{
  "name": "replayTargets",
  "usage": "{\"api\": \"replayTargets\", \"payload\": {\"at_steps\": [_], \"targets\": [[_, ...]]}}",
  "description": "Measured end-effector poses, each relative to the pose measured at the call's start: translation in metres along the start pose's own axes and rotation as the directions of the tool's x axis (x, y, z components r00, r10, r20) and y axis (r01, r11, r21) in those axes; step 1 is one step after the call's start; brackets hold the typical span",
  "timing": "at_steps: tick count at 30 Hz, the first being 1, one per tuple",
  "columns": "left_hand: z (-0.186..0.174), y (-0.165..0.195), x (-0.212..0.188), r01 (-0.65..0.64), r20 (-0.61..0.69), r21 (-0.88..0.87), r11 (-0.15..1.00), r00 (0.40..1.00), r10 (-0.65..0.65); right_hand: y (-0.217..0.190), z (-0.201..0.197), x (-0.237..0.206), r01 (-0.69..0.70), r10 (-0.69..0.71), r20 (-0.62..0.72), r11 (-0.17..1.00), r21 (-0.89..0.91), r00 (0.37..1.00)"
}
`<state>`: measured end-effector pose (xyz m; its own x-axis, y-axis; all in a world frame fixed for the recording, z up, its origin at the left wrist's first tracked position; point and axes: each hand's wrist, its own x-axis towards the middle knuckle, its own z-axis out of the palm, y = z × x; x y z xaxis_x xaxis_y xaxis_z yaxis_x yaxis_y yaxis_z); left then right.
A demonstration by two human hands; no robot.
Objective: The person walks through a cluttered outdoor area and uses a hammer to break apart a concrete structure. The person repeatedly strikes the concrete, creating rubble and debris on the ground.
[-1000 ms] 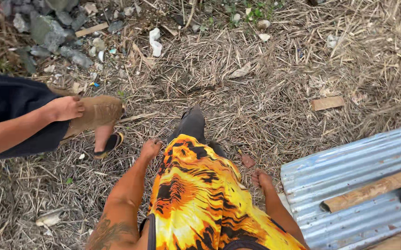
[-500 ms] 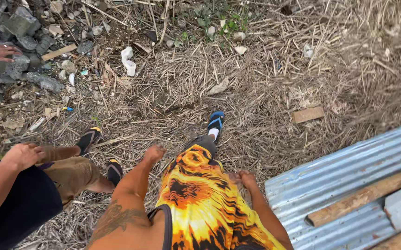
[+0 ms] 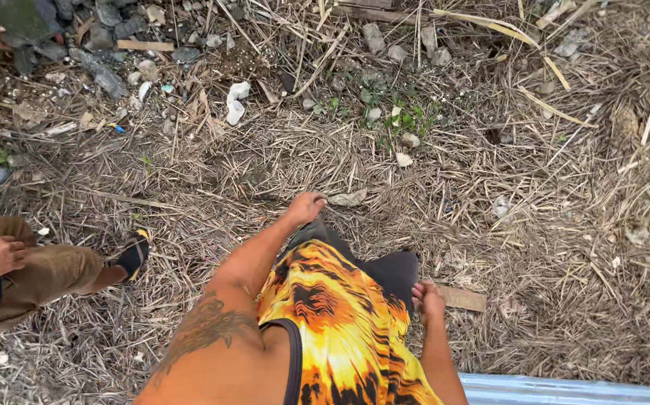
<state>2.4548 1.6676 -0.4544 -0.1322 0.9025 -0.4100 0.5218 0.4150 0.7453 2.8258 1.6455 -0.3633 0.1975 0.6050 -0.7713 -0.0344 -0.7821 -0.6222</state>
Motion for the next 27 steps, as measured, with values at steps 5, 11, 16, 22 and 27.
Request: {"api": "replayTargets", "payload": {"at_steps": [5,11,16,22,27], "targets": [[0.004,-0.014,-0.019,0.421,-0.266,-0.112,0.9,0.86,-0.436,-0.046,-0.008,0.056,-0.023,0.044,0.088,0.974,-0.227,0.995],[0.085,0.014,-0.077,0.708,-0.278,-0.101,0.699,0.654,-0.703,-0.15,-0.062,0.12,0.044,0.112,0.278,0.864,-0.501,0.954],[0.178,0.114,-0.062,0.492,-0.151,0.135,0.86,0.868,-0.472,-0.213,-0.129,0.177,0.119,0.061,0.307,0.838,-0.533,0.95],[0.215,0.189,-0.033,0.535,-0.243,-0.091,0.84,0.806,-0.54,-0.239,-0.2,0.239,0.044,0.173,0.348,0.843,-0.536,0.921],[0.217,0.194,-0.033,0.423,-0.45,-0.132,0.896,0.78,-0.435,-0.261,-0.202,0.239,0.032,0.211,0.319,0.789,-0.614,0.924]]}}
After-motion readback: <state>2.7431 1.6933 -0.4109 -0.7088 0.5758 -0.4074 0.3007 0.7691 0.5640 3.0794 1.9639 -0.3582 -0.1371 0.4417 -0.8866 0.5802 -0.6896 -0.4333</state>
